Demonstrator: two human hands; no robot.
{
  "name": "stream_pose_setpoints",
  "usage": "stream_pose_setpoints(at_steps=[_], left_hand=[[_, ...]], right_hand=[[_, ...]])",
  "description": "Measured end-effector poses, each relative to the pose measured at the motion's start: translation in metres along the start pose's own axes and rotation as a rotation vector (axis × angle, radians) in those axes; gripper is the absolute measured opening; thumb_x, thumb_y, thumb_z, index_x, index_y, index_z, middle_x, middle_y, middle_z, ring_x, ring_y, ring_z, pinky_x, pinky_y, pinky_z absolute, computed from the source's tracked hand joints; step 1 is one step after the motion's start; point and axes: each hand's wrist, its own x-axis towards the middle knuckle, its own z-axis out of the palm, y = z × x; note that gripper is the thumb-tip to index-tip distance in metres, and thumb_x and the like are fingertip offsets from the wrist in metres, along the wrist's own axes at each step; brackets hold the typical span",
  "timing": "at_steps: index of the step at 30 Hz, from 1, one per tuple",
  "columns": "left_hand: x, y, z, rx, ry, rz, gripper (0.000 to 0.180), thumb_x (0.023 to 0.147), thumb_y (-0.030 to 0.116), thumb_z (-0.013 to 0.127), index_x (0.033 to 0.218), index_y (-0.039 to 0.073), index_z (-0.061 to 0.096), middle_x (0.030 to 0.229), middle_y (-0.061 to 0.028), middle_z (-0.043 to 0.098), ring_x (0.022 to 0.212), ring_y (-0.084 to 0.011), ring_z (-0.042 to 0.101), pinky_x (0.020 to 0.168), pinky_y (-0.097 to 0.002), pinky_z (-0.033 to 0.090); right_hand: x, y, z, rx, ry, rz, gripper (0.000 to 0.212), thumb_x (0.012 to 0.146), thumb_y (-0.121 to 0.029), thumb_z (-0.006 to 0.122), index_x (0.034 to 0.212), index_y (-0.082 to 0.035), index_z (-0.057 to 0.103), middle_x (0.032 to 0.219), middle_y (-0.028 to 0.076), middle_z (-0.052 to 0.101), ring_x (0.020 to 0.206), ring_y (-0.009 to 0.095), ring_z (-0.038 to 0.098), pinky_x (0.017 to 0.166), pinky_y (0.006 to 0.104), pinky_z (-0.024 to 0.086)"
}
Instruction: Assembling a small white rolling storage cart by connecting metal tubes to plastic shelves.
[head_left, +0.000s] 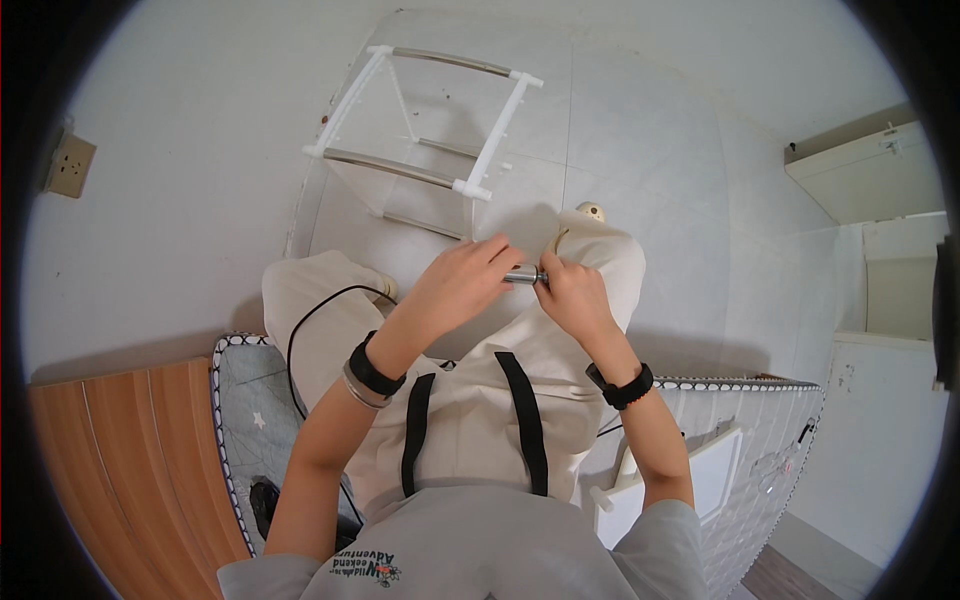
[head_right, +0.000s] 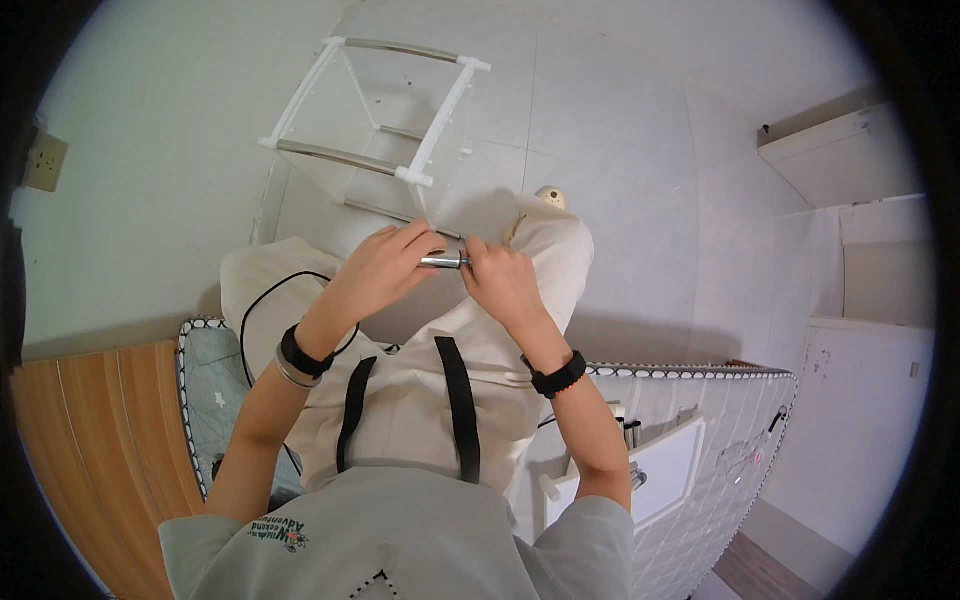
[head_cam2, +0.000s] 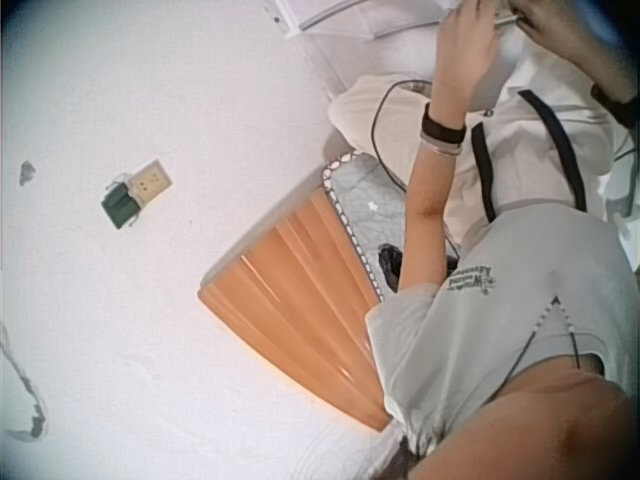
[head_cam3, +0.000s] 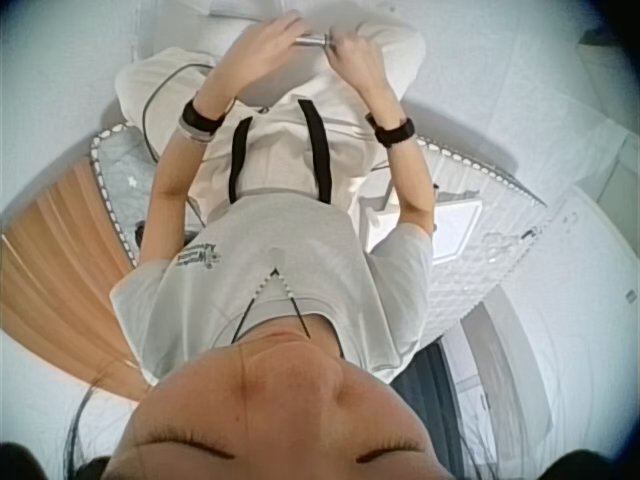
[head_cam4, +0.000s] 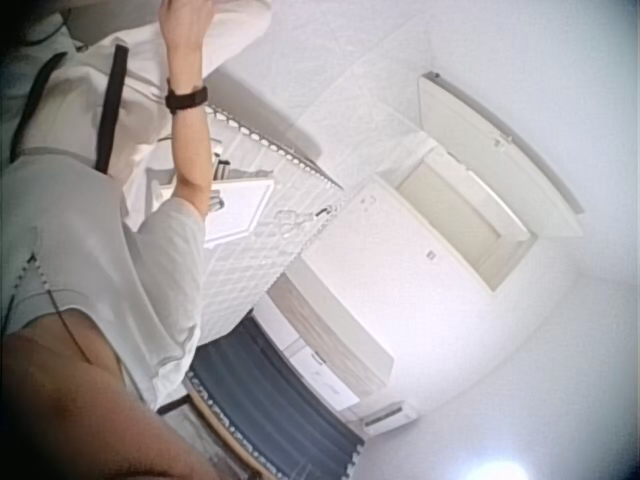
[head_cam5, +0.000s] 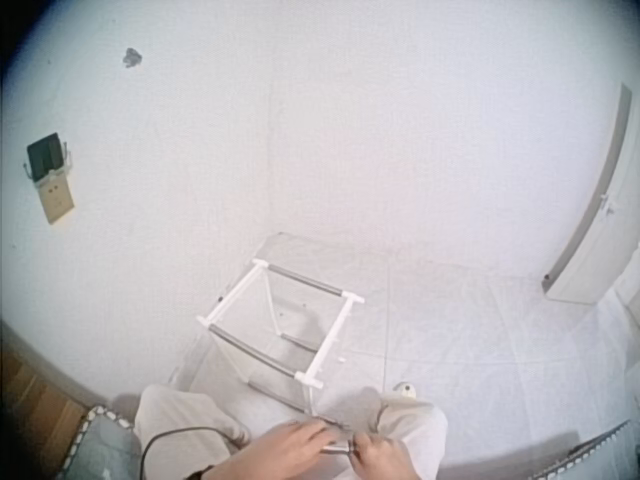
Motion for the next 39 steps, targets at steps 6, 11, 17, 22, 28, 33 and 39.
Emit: stream_pose_setpoints(at_steps=[6,11,17,22,28,33,39], left_hand=[[-0.003,-0.007,0.003,0.051,0.040,0.074,0.029,0.075,0.018,0.067,0.096,0.007,0.051,0.085,-0.0041,0.056,0.082,-0.0207,0.057,0.075,-0.0324,0.040],[0.000,-0.002,-0.004,-0.029,-0.054,-0.011,0.025,0.077,0.019,0.065,0.095,0.006,0.054,0.086,-0.0077,0.059,0.080,-0.0270,0.055,0.076,-0.0346,0.041],[-0.003,-0.018,0.006,-0.029,-0.042,0.002,0.027,0.078,0.021,0.065,0.099,0.006,0.057,0.086,-0.0087,0.061,0.083,-0.0268,0.056,0.077,-0.0346,0.041],[-0.002,-0.009,-0.002,-0.128,-0.096,-0.054,0.030,0.077,0.024,0.065,0.099,0.006,0.056,0.086,-0.0085,0.062,0.084,-0.0260,0.057,0.077,-0.0354,0.041],[-0.004,-0.012,0.002,-0.111,-0.124,-0.061,0.033,0.077,0.022,0.065,0.105,0.006,0.057,0.087,-0.0100,0.062,0.083,-0.0278,0.058,0.078,-0.0360,0.042],[-0.012,-0.022,0.010,-0.044,-0.093,-0.116,0.033,0.079,0.020,0.063,0.108,0.006,0.056,0.090,-0.0109,0.061,0.081,-0.0300,0.057,0.074,-0.0383,0.044],[-0.017,-0.021,0.012,-0.059,-0.096,-0.224,0.029,0.083,0.014,0.059,0.109,0.002,0.056,0.094,-0.0129,0.056,0.080,-0.0310,0.057,0.073,-0.0373,0.046]], right_hand=[[-0.001,0.002,0.002,0.009,-0.004,0.004,0.012,0.077,-0.014,0.060,0.078,-0.005,0.052,0.063,0.013,0.058,0.056,0.031,0.059,0.049,0.0409,0.046],[-0.001,0.003,0.004,-0.012,-0.027,0.018,0.012,0.078,-0.016,0.059,0.079,-0.005,0.053,0.063,0.012,0.059,0.056,0.031,0.059,0.049,0.0409,0.046],[0.002,0.002,0.003,0.000,-0.012,0.006,0.012,0.078,-0.015,0.059,0.079,-0.005,0.053,0.063,0.013,0.060,0.057,0.031,0.059,0.050,0.0410,0.047],[0.002,0.004,0.005,0.017,-0.010,0.018,0.012,0.078,-0.015,0.059,0.080,-0.005,0.053,0.063,0.013,0.060,0.057,0.032,0.059,0.050,0.0410,0.047],[0.000,0.001,0.005,0.025,-0.021,0.009,0.012,0.077,-0.015,0.059,0.079,-0.004,0.053,0.063,0.013,0.059,0.058,0.031,0.059,0.051,0.0406,0.047],[-0.005,0.003,0.009,0.019,-0.060,0.050,0.013,0.077,-0.015,0.059,0.079,-0.004,0.053,0.063,0.013,0.059,0.059,0.031,0.059,0.051,0.0408,0.047],[-0.007,-0.003,0.000,0.081,-0.014,0.137,0.023,0.082,-0.024,0.061,0.079,-0.004,0.052,0.061,0.013,0.058,0.056,0.032,0.058,0.050,0.0407,0.046]])
